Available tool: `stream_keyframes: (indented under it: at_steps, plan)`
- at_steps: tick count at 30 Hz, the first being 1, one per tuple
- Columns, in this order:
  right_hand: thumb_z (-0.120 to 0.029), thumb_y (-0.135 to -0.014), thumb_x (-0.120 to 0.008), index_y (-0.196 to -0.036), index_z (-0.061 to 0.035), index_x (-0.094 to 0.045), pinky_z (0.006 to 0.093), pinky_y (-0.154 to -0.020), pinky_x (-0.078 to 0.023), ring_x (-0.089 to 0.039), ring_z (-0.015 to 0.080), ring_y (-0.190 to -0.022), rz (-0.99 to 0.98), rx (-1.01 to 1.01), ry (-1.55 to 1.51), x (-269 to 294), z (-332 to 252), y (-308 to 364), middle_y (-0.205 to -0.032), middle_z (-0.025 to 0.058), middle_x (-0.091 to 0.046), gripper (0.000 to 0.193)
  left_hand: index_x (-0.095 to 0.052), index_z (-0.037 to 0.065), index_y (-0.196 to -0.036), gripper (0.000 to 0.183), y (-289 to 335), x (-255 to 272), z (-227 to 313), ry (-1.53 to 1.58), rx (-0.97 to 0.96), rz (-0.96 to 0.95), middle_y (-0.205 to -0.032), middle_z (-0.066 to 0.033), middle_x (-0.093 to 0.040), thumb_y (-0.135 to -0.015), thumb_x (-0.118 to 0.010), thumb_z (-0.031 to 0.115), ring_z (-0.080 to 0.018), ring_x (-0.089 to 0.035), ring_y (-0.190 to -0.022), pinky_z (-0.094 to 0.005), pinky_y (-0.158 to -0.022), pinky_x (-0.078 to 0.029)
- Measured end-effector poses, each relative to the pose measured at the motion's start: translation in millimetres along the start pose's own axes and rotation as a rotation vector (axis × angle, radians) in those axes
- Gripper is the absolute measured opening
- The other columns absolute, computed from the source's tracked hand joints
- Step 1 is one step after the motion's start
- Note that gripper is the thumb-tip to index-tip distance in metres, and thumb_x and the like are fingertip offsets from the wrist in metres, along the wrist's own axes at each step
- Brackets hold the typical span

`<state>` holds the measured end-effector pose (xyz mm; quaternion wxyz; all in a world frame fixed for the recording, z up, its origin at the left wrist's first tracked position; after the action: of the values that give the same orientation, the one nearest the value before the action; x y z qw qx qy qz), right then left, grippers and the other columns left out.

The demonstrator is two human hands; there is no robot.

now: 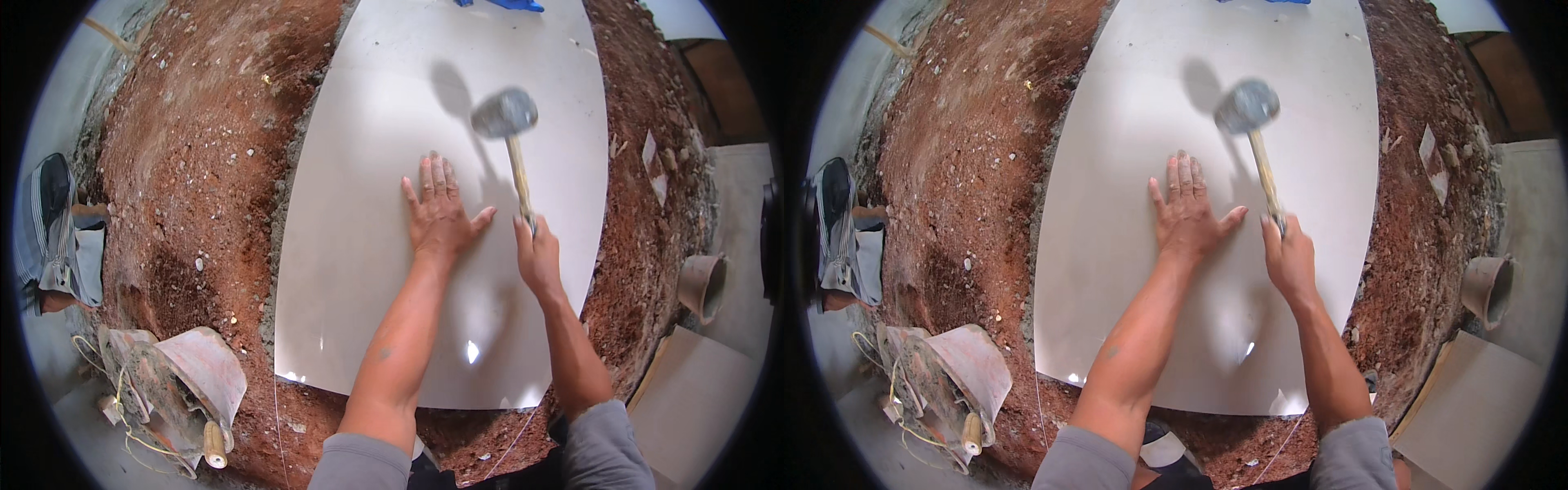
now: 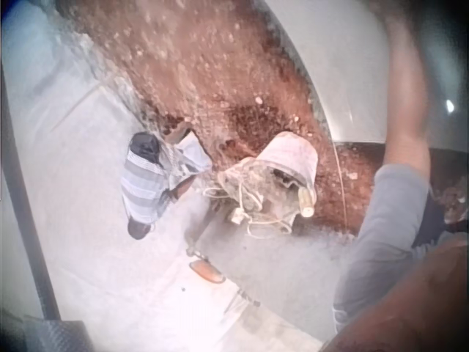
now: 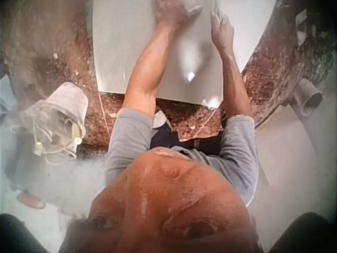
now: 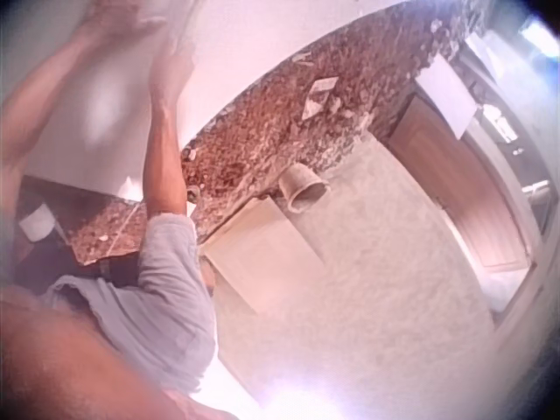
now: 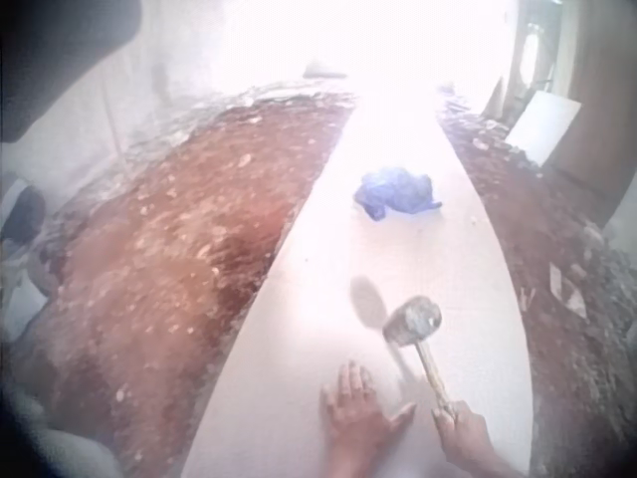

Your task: The person wipes a floor tile with a blue cloth, then places a large white tile onto a prepared cement bed. They use a rubber mallet to tap the tile into place and level it. The person then scoops cement from a bucket and spreads it on the floor with a trowel to prepare for the next tile.

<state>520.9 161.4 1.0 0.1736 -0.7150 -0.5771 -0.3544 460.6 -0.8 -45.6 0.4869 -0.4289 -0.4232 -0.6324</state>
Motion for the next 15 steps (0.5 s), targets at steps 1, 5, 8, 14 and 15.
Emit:
stream_keyframes:
  at_steps: [1,5,8,14,15]
  plan:
    - [-0.028,-0.096,-0.053,-0.091,0.0022,-0.056,0.0388,-0.055,-0.044,-0.058,0.028,-0.056,0.018,-0.048,0.022,3,16,15,-0.064,0.0162,-0.058,0.031,-0.014,0.002,-0.15,0.1,-3,0,0,-0.005,-0.006,0.011,-0.158,-0.0123,-0.012,-0.084,-0.033,0.075,-0.027,0.0,-0.147,-0.0562,-0.114,-0.001]
    - [-0.03,-0.095,-0.055,-0.092,0.0009,-0.057,0.0352,-0.054,-0.045,-0.056,0.0227,-0.055,-0.009,-0.252,-0.045,14,75,87,-0.062,0.0128,-0.056,0.031,-0.018,0.001,-0.149,0.098,-27,2,4,-0.112,-0.042,0.059,-0.157,-0.0141,-0.014,-0.084,-0.032,0.074,-0.0276,-0.006,-0.146,-0.0591,-0.113,-0.007]
    - [-0.033,-0.094,-0.057,-0.092,-0.0005,-0.057,0.0356,-0.055,-0.046,-0.057,0.0236,-0.055,0.001,-0.31,-0.097,20,95,123,-0.063,0.0122,-0.057,0.032,-0.02,0.006,-0.15,0.092,-84,8,10,-0.203,-0.111,0.153,-0.156,-0.0127,-0.018,-0.087,-0.028,0.073,-0.0283,-0.009,-0.146,-0.0585,-0.113,-0.01]
    - [-0.029,-0.094,-0.057,-0.093,-0.0015,-0.056,0.0341,-0.053,-0.045,-0.055,0.0211,-0.055,0.013,-0.365,-0.086,23,103,134,-0.061,0.0099,-0.055,0.028,-0.02,0.012,-0.15,0.087,-179,9,-31,-0.204,0.062,0.053,-0.158,-0.0076,-0.015,-0.089,-0.021,0.072,-0.0229,-0.008,-0.146,-0.0472,-0.117,-0.004]
    - [-0.029,-0.094,-0.057,-0.094,-0.0018,-0.056,0.0356,-0.053,-0.045,-0.057,0.0241,-0.055,0.026,-0.346,-0.073,24,101,132,-0.062,0.0115,-0.056,0.028,-0.019,0.011,-0.15,0.088,-187,16,-42,-0.15,0.085,0.081,-0.158,-0.0085,-0.014,-0.088,-0.02,0.073,-0.0225,-0.007,-0.146,-0.0458,-0.117,-0.003]
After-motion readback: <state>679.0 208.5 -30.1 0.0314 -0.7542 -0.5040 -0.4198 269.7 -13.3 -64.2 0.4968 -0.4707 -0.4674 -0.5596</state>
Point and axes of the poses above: each hand's wrist, its own y-axis away from the middle knuckle, its own x-axis out of the back of the hand, z = x × y, the point moved 8 cm from there along -y, towards the middle knuckle
